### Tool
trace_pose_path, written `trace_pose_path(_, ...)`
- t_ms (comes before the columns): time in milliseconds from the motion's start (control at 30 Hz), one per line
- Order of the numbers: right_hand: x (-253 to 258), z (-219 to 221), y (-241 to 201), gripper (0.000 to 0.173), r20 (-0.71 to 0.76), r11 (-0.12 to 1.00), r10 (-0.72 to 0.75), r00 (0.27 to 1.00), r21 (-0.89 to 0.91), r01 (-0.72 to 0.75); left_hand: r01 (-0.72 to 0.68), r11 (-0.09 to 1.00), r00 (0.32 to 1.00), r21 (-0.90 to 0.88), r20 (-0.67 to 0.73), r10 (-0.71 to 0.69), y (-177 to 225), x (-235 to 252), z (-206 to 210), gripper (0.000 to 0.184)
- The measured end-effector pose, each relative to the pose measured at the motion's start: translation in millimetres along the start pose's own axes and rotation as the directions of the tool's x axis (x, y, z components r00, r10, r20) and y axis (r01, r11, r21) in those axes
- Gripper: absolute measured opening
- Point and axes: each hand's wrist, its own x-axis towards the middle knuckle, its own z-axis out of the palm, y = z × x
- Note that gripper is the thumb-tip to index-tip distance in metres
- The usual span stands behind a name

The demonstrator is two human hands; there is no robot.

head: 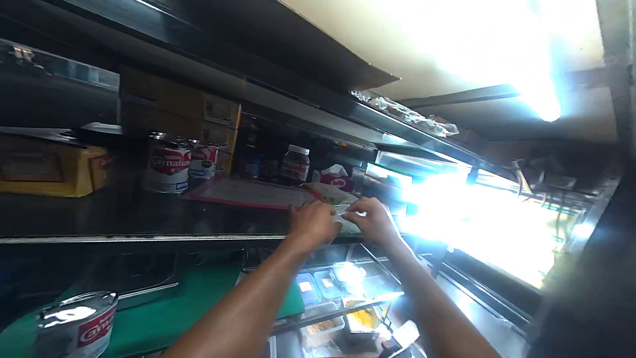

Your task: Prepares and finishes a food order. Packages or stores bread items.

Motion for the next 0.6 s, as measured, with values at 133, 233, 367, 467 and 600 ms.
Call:
trace_pose_path(133, -39, -53, -69, 0.013, -0.309, 0.932, -0.229, 0.923, 0.203, 0.299, -0.036, 0.998, 0.993, -0.049, -0.114, 0.030, -7, 1, 12, 0.047)
trace_pose_path(233, -90, -118, -131, 0.012, -0.523, 0.879, -0.231, 0.821, 0.250, 0.407, -0.259, 0.957, 0.943, -0.130, -0.249, 0.221, -11, 6, 15, 0.052)
trace_pose_path(367, -129, -172, -99, 0.009, -0.583, 0.899, -0.072, 0.809, 0.313, 0.306, -0.523, 0.690, 0.851, -0.500, -0.356, 0.387, 3, -31, 2, 0.034)
trace_pose_path(467, -146, -190, -49, 0.015, -0.573, 0.755, 0.096, 0.814, 0.574, 0.316, -0.585, 0.544, 0.807, -0.601, -0.364, 0.465, 38, -73, -2, 0.020)
trace_pose_path(600, -176, -215, -6, 0.029, -0.530, 0.533, 0.118, 0.840, 0.748, 0.396, -0.550, 0.441, 0.826, -0.709, -0.540, 0.162, 61, -97, -7, 0.032)
